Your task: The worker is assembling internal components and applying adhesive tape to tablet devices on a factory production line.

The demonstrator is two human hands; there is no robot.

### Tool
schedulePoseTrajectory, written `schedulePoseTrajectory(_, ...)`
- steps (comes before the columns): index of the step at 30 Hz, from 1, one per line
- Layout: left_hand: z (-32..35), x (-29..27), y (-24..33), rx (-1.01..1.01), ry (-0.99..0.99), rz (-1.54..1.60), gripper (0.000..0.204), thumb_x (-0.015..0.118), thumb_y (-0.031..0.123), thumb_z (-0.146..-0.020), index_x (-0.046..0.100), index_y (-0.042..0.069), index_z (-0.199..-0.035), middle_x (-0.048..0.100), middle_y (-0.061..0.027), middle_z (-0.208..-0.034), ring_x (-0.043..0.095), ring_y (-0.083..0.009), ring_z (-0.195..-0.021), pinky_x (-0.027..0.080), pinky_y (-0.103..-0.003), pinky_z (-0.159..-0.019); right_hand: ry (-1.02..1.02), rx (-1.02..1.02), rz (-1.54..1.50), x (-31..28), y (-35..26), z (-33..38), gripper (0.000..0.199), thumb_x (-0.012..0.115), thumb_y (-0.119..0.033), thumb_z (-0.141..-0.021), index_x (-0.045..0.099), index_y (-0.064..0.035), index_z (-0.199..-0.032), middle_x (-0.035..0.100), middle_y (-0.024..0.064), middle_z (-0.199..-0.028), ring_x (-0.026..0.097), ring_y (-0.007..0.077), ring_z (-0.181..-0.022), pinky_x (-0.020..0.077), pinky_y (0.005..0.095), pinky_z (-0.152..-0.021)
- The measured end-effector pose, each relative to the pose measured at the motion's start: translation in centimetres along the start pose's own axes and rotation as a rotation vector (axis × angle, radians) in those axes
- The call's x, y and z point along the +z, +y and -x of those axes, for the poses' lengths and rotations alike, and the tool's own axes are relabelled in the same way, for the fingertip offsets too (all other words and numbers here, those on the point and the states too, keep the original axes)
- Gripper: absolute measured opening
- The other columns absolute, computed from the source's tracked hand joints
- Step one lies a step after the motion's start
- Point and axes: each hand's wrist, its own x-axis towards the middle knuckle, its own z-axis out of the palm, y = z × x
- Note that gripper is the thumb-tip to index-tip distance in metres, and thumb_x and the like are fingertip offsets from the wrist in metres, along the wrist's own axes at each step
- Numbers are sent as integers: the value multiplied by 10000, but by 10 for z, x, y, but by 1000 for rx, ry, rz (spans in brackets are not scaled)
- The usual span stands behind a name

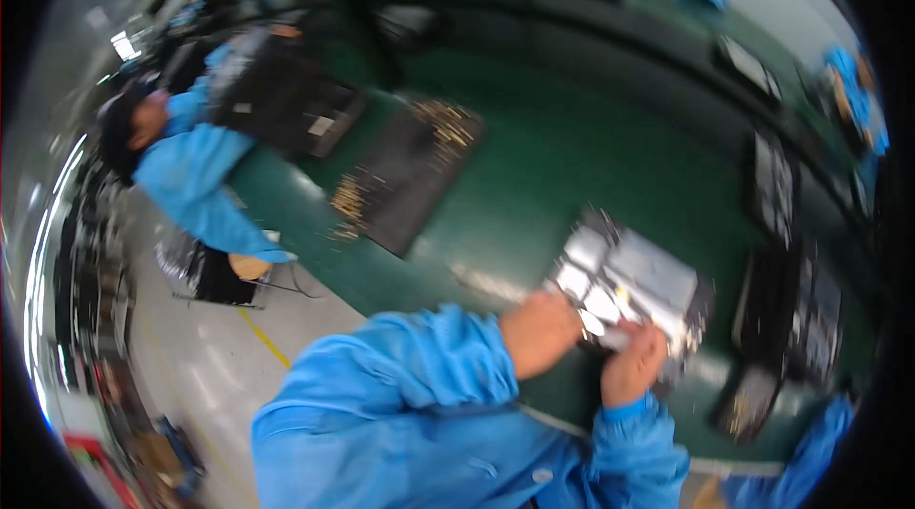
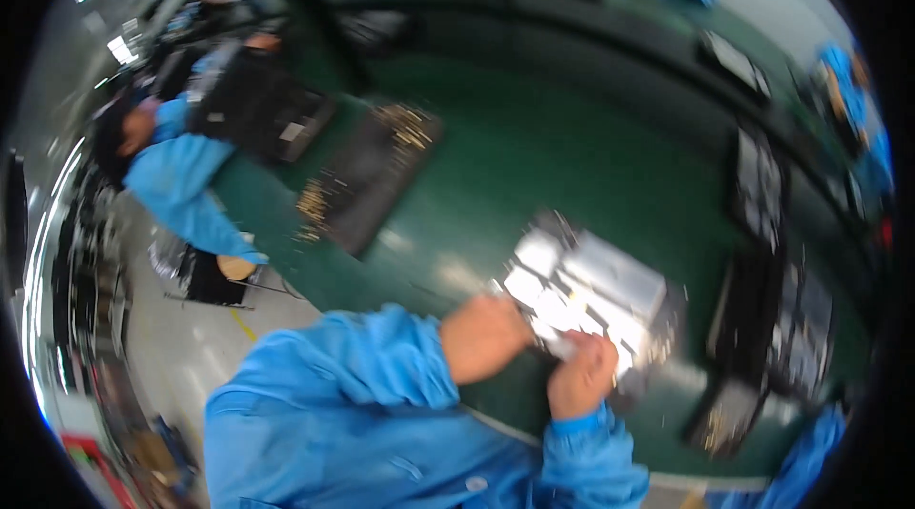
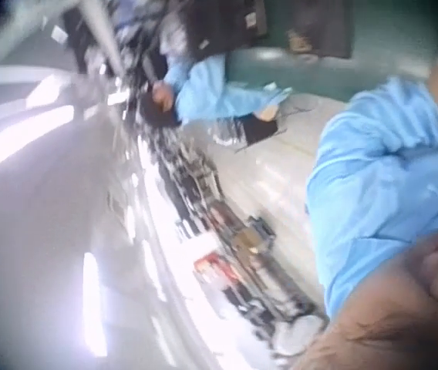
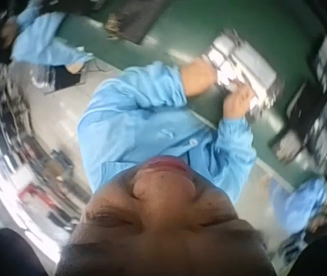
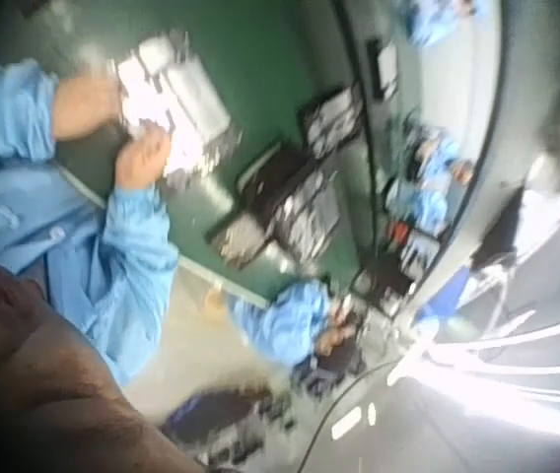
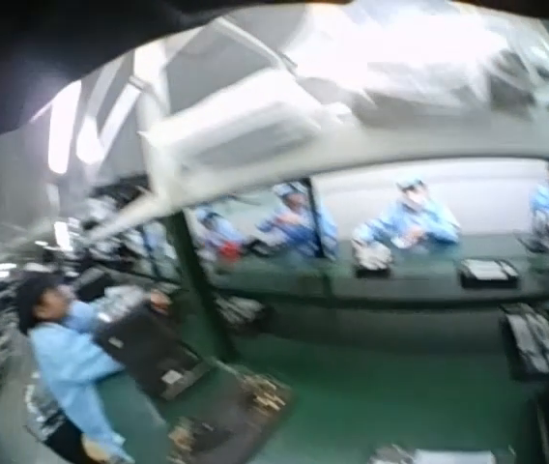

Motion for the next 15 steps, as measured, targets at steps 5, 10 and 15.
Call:
schedulePoseTrajectory(5, 14, 9, 10, -29, 163, 80, 138, 466, 131, -659, 517, 71, -773, 506, -23, -766, 467, -180, -792, 369, -299, -700, -63, 13, -82, 2, -13, 1, 261, 312, -233, -877, 368, -2, -985, 524, 114, -800, 499, 142, -648, 422, 247, -607)
schedulePoseTrajectory(10, 11, 6, 5, -31, 166, 56, 179, 467, 137, -663, 528, 57, -812, 519, -34, -782, 475, -184, -821, 368, -297, -728, -59, -111, 42, 6, -14, -8, 245, 337, -224, -867, 398, 2, -939, 535, 112, -774, 507, 153, -658, 424, 263, -598)
schedulePoseTrajectory(15, 7, 3, 1, -19, 144, 80, 192, 464, 138, -666, 536, 47, -819, 532, -42, -796, 483, -195, -839, 368, -301, -747, -144, -125, 255, 12, -46, -18, 197, 427, -180, -823, 487, 6, -794, 550, 124, -711, 531, 215, -648, 424, 313, -589)
